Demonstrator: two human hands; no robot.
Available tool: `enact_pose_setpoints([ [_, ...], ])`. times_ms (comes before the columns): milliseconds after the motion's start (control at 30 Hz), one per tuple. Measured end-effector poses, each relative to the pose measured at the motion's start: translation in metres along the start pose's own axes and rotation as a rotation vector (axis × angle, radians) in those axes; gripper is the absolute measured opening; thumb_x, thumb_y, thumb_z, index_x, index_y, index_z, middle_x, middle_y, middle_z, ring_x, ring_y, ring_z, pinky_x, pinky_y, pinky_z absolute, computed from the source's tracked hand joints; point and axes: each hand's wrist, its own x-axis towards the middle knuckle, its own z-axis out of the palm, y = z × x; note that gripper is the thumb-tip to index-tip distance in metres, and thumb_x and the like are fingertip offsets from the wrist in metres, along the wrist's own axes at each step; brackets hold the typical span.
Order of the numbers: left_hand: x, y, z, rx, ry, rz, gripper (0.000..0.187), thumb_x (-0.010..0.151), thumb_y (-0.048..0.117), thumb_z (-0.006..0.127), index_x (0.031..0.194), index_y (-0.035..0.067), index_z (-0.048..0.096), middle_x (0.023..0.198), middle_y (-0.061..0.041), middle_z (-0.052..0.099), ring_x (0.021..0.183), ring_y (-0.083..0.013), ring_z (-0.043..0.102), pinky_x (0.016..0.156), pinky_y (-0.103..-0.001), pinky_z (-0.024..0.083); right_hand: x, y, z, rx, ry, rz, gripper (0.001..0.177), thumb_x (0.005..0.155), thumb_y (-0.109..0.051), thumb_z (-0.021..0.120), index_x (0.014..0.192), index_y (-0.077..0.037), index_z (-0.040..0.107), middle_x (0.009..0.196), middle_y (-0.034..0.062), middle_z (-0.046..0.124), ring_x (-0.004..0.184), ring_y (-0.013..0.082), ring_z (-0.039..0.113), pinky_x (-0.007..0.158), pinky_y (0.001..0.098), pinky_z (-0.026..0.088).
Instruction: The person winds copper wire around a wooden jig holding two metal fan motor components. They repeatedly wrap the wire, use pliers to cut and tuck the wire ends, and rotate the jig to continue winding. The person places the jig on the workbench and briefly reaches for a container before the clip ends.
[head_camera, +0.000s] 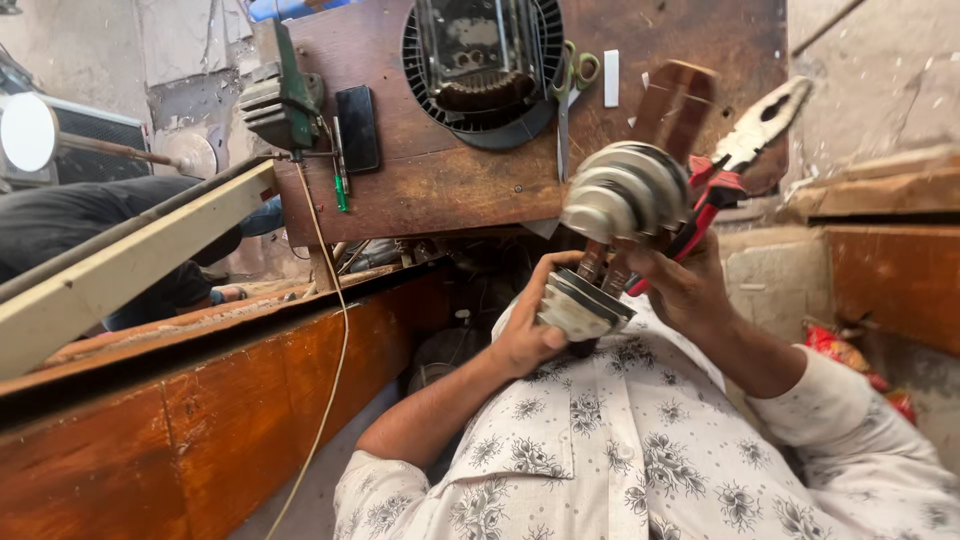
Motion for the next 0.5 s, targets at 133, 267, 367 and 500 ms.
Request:
enact_pose_setpoints([
  [133,-0.004,0.002,0.015,0.083,0.086,0.105,0.102,0.085,0.059,0.083,0.153,0.009,0.027,0.144,-0.009,0.046,0.137,-0.02,0.05,0.116,-0.039,0.045,0.011,-0.019,0.022,-0.009,0.094,0.054,0.029,0.092,-0.004,0.077,0.12,0.001,0.069,0.108,0.0052,0.073,0.091,0.0118,0.067,0.078,0.0269,0.053],
  [267,-0.008,0.004,0.018,0.075,0.092,0.076,0.087,0.091,0.049,0.08,0.147,0.007,0.029,0.137,-0.012,0.048,0.13,-0.0204,0.05,0.113,-0.04,0.044,0.012,-0.033,0.045,-0.041,0.114,0.017,0.024,0.093,-0.005,0.077,0.116,0.001,0.071,0.107,0.0045,0.074,0.094,0.0101,0.069,0.083,0.025,0.056],
  [367,-0.012,0.003,0.015,0.202,0.061,0.086,0.08,0.095,0.048,0.073,0.147,0.008,0.027,0.138,-0.01,0.048,0.13,-0.0171,0.05,0.114,-0.036,0.044,0.01,-0.034,0.051,-0.098,0.097,-0.014,0.021,0.095,-0.006,0.077,0.113,0.003,0.072,0.105,0.0053,0.075,0.09,0.01,0.069,0.08,0.0249,0.056],
  [500,-0.017,0.002,0.012,0.246,0.042,0.075,0.078,0.097,0.047,0.071,0.148,0.007,0.027,0.136,-0.01,0.048,0.129,-0.0157,0.05,0.115,-0.034,0.042,0.008,-0.027,0.048,-0.135,0.093,-0.004,0.017,0.095,-0.007,0.076,0.11,0.002,0.073,0.1,0.005,0.075,0.086,0.0094,0.069,0.076,0.0243,0.056],
])
